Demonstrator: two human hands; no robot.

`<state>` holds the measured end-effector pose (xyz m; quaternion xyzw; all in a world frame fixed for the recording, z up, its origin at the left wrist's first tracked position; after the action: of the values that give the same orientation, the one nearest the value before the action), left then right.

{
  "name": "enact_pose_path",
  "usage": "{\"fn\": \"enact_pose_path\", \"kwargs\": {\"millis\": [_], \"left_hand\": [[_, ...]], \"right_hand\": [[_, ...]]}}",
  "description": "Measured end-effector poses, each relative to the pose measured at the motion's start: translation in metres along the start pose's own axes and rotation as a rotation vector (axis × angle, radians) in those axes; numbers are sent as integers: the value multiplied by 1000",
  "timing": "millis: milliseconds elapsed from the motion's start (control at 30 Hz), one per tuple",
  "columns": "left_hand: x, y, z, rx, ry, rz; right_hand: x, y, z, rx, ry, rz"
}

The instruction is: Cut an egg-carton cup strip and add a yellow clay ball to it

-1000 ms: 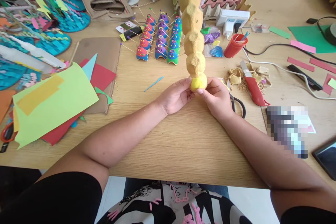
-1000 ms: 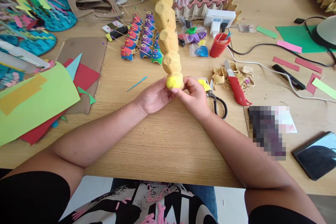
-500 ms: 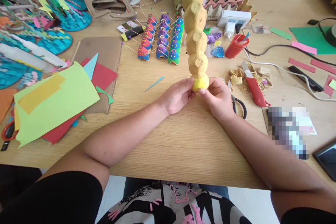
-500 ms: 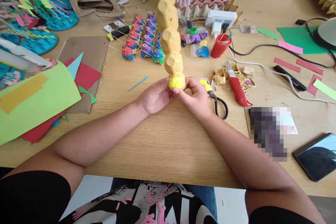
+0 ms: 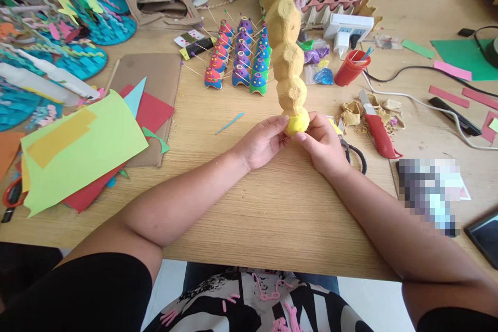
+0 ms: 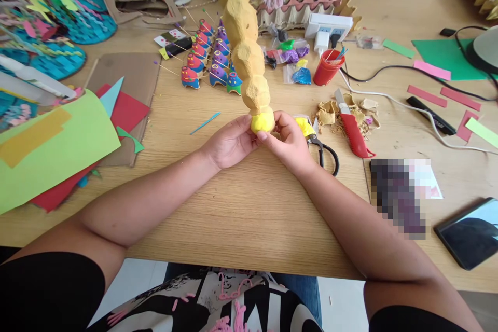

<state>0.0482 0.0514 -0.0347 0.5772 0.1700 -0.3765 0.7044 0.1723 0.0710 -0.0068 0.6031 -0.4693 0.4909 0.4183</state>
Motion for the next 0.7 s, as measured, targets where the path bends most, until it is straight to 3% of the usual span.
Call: {"fn": "enact_pose_path", "kwargs": {"millis": [400, 700], "left_hand": [[4, -9, -3, -39, -18, -5], [0, -2, 1, -12, 31, -63]], "right_hand": [[1, 3, -3, 8, 10, 11], [-2, -2, -5, -39, -5, 3]]}}
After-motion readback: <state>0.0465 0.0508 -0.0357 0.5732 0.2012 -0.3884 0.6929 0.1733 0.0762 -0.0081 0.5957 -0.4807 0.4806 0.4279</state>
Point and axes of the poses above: each hand's wrist, its own z-axis away from the middle knuckle, its own y-axis out of the palm, x = y × z, the point moved 8 cm from there along -z, towards the middle knuckle, and after that the axes turned 8 degrees about -x, right-handed, at the moved point
